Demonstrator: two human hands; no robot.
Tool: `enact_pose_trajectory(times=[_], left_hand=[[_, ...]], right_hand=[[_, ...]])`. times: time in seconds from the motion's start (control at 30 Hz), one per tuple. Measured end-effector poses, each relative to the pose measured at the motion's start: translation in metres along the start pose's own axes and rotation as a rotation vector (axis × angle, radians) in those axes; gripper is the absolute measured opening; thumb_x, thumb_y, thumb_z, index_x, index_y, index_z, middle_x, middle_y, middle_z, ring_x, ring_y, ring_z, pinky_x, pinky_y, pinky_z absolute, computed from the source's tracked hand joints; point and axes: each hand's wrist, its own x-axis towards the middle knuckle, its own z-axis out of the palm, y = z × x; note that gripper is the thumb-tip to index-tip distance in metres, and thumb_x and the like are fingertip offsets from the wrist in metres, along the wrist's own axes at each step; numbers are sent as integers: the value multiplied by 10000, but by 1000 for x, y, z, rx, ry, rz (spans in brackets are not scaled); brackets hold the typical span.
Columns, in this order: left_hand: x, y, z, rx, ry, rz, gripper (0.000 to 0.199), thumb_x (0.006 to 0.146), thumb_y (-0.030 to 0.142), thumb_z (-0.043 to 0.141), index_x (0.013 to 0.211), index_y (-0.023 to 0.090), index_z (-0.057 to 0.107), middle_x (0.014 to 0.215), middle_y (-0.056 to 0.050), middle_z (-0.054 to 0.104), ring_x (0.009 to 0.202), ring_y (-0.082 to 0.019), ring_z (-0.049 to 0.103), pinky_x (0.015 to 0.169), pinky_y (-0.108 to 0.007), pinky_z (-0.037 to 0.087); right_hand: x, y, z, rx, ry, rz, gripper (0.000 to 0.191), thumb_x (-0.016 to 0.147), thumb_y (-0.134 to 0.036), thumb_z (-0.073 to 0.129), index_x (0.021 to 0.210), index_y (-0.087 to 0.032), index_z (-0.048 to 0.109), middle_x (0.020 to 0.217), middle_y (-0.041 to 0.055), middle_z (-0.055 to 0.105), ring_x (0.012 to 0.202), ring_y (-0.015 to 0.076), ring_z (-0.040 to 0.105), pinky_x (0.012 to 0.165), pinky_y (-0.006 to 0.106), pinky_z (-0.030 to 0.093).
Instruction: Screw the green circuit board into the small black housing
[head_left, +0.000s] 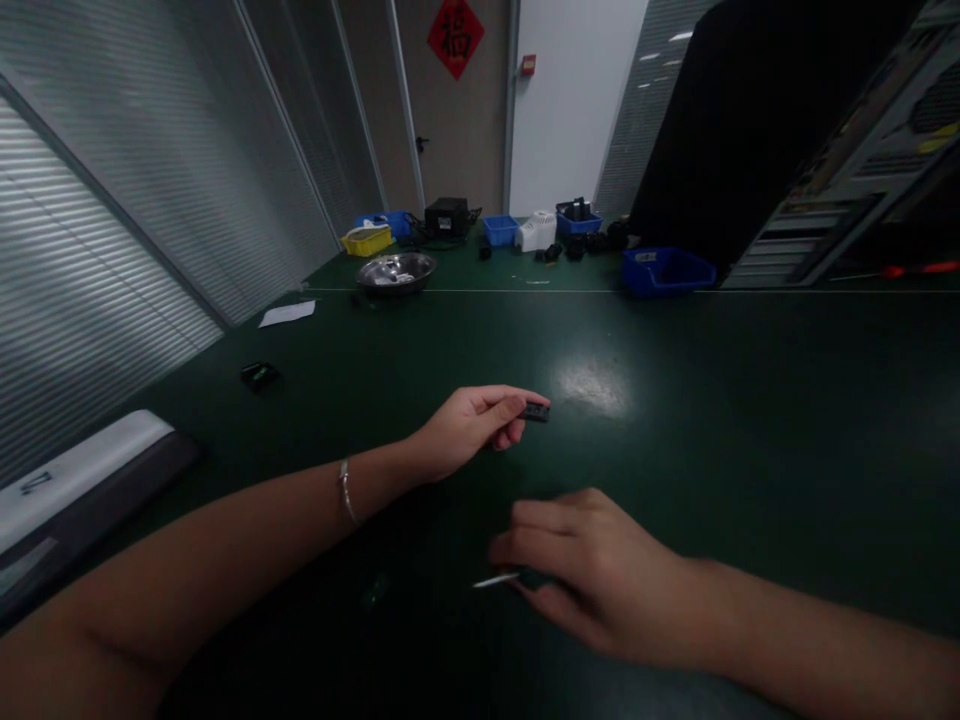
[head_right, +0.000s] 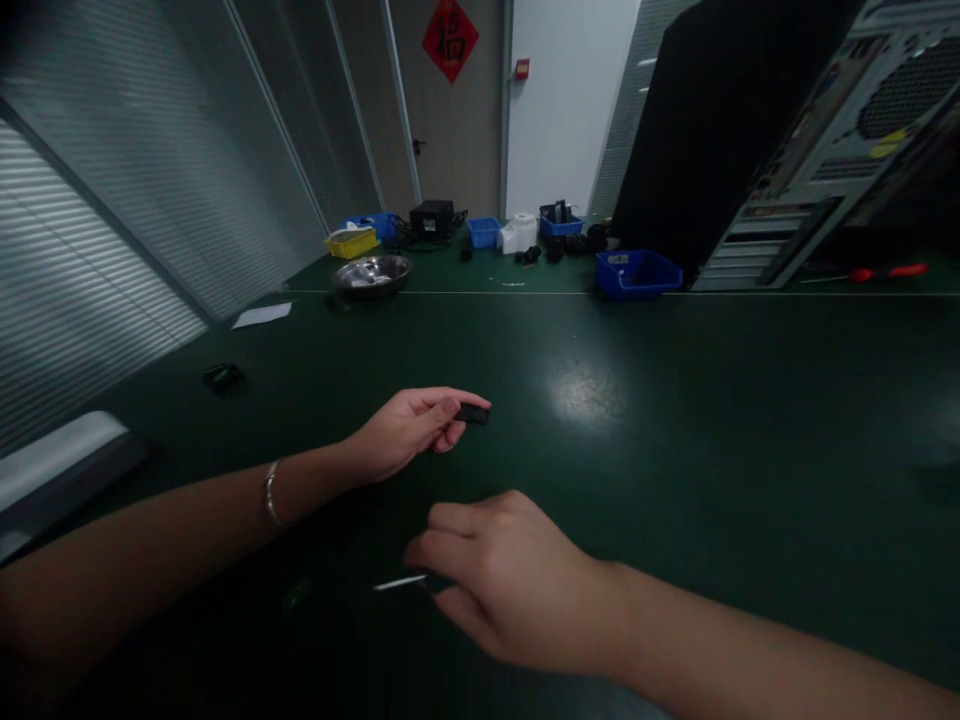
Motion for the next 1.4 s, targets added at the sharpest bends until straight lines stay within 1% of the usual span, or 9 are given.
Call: enact_pose_trajectory(times=[0.17, 0.33, 0.47, 0.67, 0.87, 0.9, 1.03, 1.2, 1.4], left_hand=[[0, -2, -1, -11, -8, 18, 362, 924, 363, 526, 1140, 103, 654, 691, -11, 542, 590, -92, 456, 550, -237, 325], [-2, -3, -3, -57, -34, 14, 364, 931, 373, 512, 1138, 109, 652, 685, -13, 546, 597, -95, 476, 550, -234, 333], [-2, -1, -3, -83, -48, 10, 382, 930, 397, 501, 1124, 104, 653, 700, -23, 561, 602, -102, 497, 553, -238, 338], [-4, 2, 1, -136, -47, 12, 401, 906, 428, 531, 1096, 98, 657, 683, -28, 568, 605, -113, 499, 563, -245, 349], [-5, 5, 2, -143, -52, -3, 437, 889, 468, 539, 1087, 97, 661, 693, -34, 576, 625, -124, 509, 586, -258, 363], [-4, 4, 2, -136, -56, -11, 438, 885, 469, 547, 1090, 99, 661, 700, -34, 578, 633, -127, 514, 594, -260, 367], [-2, -2, -1, -119, -58, 1, 389, 876, 455, 569, 1008, 106, 678, 756, -36, 587, 669, -128, 529, 634, -266, 387], [-4, -4, 1, -80, -69, 12, 392, 921, 426, 502, 1094, 105, 648, 737, -42, 589, 647, -134, 538, 606, -268, 384], [-7, 3, 1, -41, -103, 2, 395, 956, 373, 438, 1158, 91, 627, 763, -52, 583, 659, -135, 533, 613, -275, 380]], right_hand=[[42, -28, 19, -161, -64, -192, 222, 887, -183, 518, 1096, -177, 592, 1066, 31, 606, 725, 136, 564, 574, 263, 412], [75, -45, 41, -352, -39, -311, 150, 934, -185, 455, 881, -171, 594, 886, 11, 577, 603, 126, 528, 472, 272, 357], [79, -46, 45, -421, 4, -337, 187, 947, -186, 419, 859, -166, 583, 843, 17, 554, 609, 144, 528, 445, 283, 332], [78, -43, 34, -422, -35, -173, 104, 914, -154, 475, 927, -141, 578, 896, 43, 584, 610, 137, 535, 438, 264, 353], [67, -41, 20, -427, 32, -188, 147, 930, -131, 445, 948, -136, 590, 875, 48, 601, 658, 159, 550, 508, 267, 406], [62, -39, 14, -391, 59, -162, 144, 924, -125, 455, 966, -136, 593, 909, 58, 610, 704, 167, 564, 566, 277, 438], [31, -24, -18, -70, 425, 69, 246, 818, -56, 523, 1030, -158, 596, 1057, 93, 609, 950, 214, 576, 806, 334, 476], [-2, 6, -41, 124, 742, 394, 157, 863, -213, 576, 1007, -178, 628, 945, 75, 656, 858, 212, 612, 739, 340, 489], [-6, 25, -43, 433, 826, 635, 385, 782, -426, 687, 1033, -141, 624, 772, 44, 656, 500, 119, 504, 438, 257, 404]])
